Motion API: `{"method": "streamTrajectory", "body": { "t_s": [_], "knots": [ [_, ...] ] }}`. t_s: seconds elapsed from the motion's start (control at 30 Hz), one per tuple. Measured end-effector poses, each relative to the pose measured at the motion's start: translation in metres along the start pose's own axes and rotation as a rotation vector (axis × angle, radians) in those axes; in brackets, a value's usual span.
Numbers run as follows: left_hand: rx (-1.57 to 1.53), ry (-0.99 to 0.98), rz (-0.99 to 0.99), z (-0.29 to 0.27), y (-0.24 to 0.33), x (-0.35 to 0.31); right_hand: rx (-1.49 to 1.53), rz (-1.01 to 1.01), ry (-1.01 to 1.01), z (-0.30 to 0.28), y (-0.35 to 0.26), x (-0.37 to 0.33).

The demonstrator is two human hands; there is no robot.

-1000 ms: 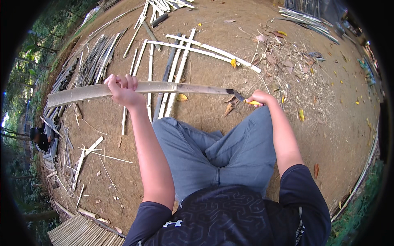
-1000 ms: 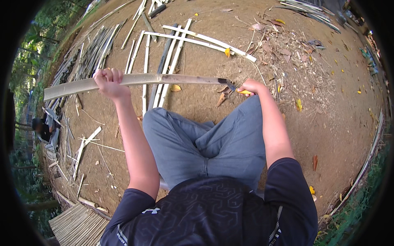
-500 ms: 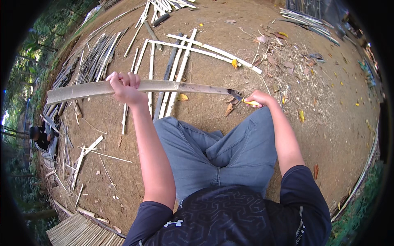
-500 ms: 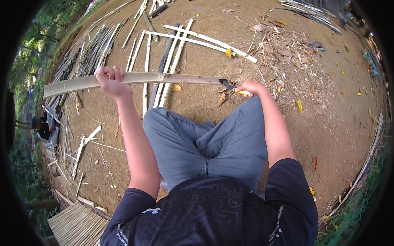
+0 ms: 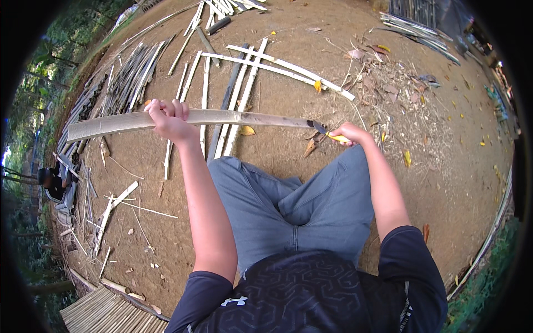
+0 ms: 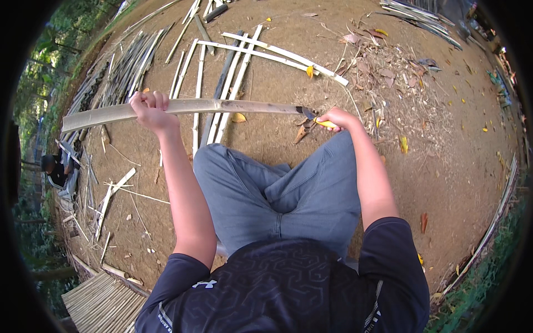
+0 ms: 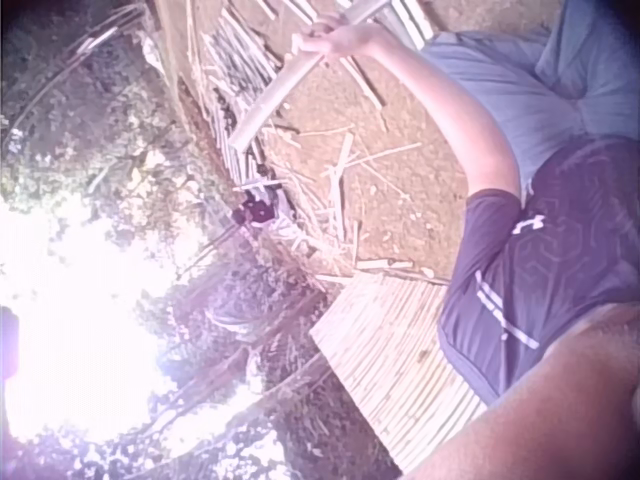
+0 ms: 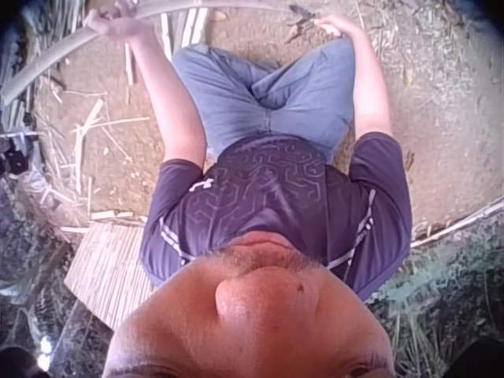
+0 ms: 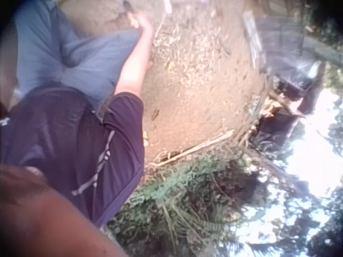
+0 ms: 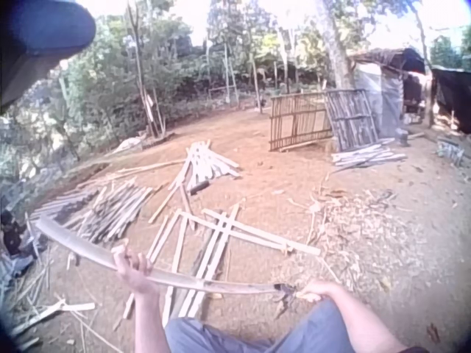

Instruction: The person sits on the ground and uses a knife to shave the nodes and surface of a long bamboo pole, rotating it to reach different sides.

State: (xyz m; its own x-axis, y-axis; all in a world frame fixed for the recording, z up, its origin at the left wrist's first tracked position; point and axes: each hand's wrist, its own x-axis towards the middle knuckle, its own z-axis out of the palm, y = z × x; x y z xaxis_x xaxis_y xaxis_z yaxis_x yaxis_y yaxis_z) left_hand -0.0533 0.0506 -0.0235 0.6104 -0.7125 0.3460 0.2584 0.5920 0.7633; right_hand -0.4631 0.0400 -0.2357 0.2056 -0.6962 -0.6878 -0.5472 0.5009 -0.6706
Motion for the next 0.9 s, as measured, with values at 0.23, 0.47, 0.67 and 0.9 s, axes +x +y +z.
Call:
{"method": "streamTrajectory", "body": {
  "t_s": [0.23, 0.47, 0.67, 0.9],
  "knots": [
    [0.012, 0.030, -0.004, 0.001, 0.000, -0.001, 0.044, 0.024, -0.123, -0.004, 0.004, 0.002],
    [0.009, 0.002, -0.005, 0.004, -0.001, -0.002, -0.004, 0.125, -0.097, 0.001, 0.002, 0.011],
    [0.025, -0.004, 0.014, 0.010, 0.003, -0.005, 0.185, 0.133, -0.102, 0.001, 0.002, 0.011],
    [-0.036, -0.117, 0.007, 0.015, 0.006, -0.009, 0.453, 0.236, -0.035, 0.050, 0.001, 0.035]
  ]
}}
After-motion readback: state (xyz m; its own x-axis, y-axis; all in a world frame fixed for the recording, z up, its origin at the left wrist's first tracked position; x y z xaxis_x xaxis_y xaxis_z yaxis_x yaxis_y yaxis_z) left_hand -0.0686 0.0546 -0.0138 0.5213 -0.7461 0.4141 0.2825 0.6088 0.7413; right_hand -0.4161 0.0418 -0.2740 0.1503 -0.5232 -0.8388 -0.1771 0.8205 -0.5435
